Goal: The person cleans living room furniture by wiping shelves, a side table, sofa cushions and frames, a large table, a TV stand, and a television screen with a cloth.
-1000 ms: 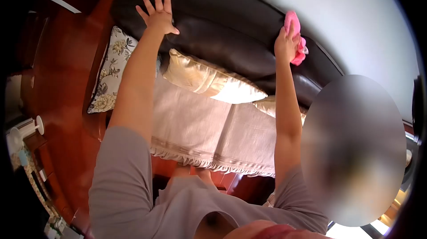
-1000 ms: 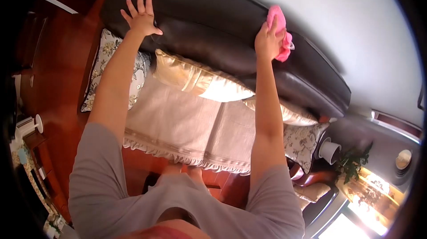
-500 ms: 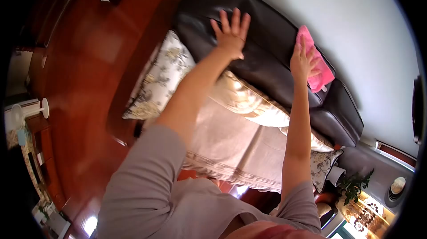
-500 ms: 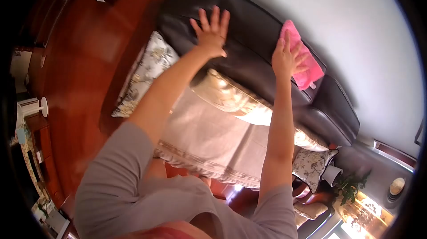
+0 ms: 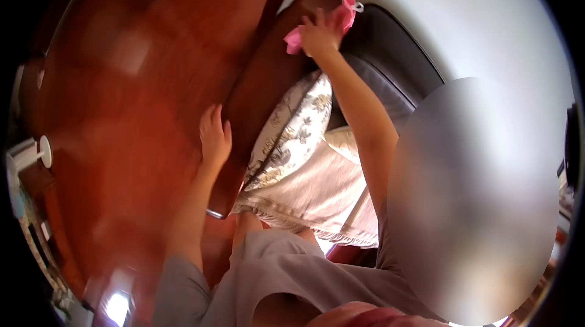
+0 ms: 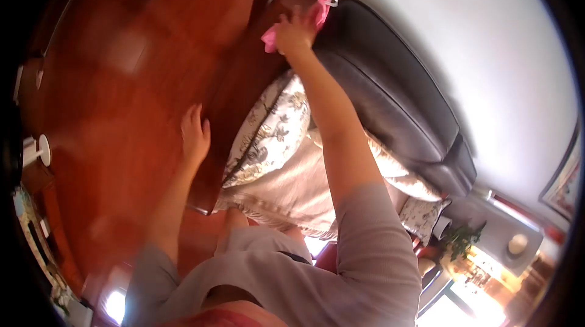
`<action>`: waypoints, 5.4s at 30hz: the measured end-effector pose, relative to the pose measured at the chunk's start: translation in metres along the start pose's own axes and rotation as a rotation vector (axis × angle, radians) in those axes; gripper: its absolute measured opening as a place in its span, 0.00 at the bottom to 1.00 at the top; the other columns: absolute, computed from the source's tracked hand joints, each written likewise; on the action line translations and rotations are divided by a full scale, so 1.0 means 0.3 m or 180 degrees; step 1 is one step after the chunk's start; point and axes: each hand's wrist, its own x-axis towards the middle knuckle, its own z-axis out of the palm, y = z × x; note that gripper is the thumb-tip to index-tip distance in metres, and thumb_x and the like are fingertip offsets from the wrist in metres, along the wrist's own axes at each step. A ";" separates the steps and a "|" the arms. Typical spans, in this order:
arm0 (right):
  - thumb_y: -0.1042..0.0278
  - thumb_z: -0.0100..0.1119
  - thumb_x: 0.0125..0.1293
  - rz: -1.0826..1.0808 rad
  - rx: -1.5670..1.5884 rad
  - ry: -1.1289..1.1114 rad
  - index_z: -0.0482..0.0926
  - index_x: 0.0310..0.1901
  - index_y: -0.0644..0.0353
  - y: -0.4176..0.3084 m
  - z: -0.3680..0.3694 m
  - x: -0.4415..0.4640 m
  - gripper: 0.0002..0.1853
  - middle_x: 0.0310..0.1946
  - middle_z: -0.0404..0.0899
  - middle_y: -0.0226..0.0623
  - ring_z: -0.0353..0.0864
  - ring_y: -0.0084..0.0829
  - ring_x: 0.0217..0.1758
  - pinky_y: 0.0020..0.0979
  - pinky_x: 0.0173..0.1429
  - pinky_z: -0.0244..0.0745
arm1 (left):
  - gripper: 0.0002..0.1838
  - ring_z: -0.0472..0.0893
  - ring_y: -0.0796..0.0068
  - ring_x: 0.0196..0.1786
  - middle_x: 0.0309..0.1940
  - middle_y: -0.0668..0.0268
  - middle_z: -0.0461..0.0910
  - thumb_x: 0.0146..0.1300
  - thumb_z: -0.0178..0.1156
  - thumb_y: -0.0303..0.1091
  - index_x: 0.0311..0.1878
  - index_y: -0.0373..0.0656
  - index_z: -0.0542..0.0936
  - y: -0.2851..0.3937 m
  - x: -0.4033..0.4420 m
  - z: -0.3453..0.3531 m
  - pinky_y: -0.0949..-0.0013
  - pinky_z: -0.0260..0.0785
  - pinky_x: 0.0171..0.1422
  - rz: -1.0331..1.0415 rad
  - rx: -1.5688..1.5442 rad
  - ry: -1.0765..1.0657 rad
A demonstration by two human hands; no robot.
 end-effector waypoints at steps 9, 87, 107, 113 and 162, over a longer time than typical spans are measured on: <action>0.49 0.31 0.77 0.0223 0.0822 0.1208 0.65 0.70 0.48 0.198 0.173 0.556 0.26 0.69 0.65 0.50 0.54 0.55 0.75 0.60 0.75 0.47 | 0.35 0.68 0.55 0.67 0.67 0.54 0.67 0.63 0.56 0.44 0.72 0.43 0.63 0.013 -0.134 0.047 0.53 0.61 0.69 -0.0682 0.0868 -0.0747; 0.76 0.54 0.59 -0.7324 0.0037 -0.0701 0.72 0.62 0.59 -1.170 0.034 -3.544 0.26 0.68 0.65 0.47 0.69 0.47 0.67 0.42 0.66 0.69 | 0.13 0.79 0.74 0.52 0.48 0.64 0.81 0.69 0.52 0.25 0.54 0.37 0.77 1.791 -3.150 0.045 0.71 0.69 0.59 -0.5645 -0.2674 0.6265; 0.43 0.41 0.73 -1.0895 -0.1776 0.2113 0.54 0.76 0.37 -2.059 0.226 -3.919 0.32 0.79 0.46 0.19 0.39 0.37 0.83 0.50 0.83 0.28 | 0.14 0.76 0.53 0.56 0.50 0.54 0.77 0.66 0.53 0.26 0.54 0.38 0.77 0.566 -3.165 -0.665 0.60 0.69 0.62 -0.6231 -0.0937 0.6159; 0.34 0.41 0.70 -0.9943 -0.2273 0.2180 0.50 0.78 0.43 -2.165 0.131 -4.200 0.40 0.80 0.42 0.26 0.37 0.42 0.83 0.53 0.82 0.28 | 0.12 0.79 0.62 0.54 0.47 0.58 0.80 0.67 0.53 0.24 0.52 0.39 0.79 0.554 -3.037 -0.517 0.63 0.71 0.60 -0.6334 -0.1682 0.7262; 0.75 0.59 0.54 -1.3300 -0.2525 -0.0619 0.77 0.60 0.48 -2.025 0.497 -5.432 0.28 0.68 0.70 0.30 0.65 0.40 0.73 0.44 0.75 0.62 | 0.69 0.50 0.44 0.76 0.73 0.43 0.53 0.37 0.80 0.54 0.75 0.32 0.48 0.848 -4.467 -0.150 0.50 0.48 0.77 -1.1058 -0.1169 0.8835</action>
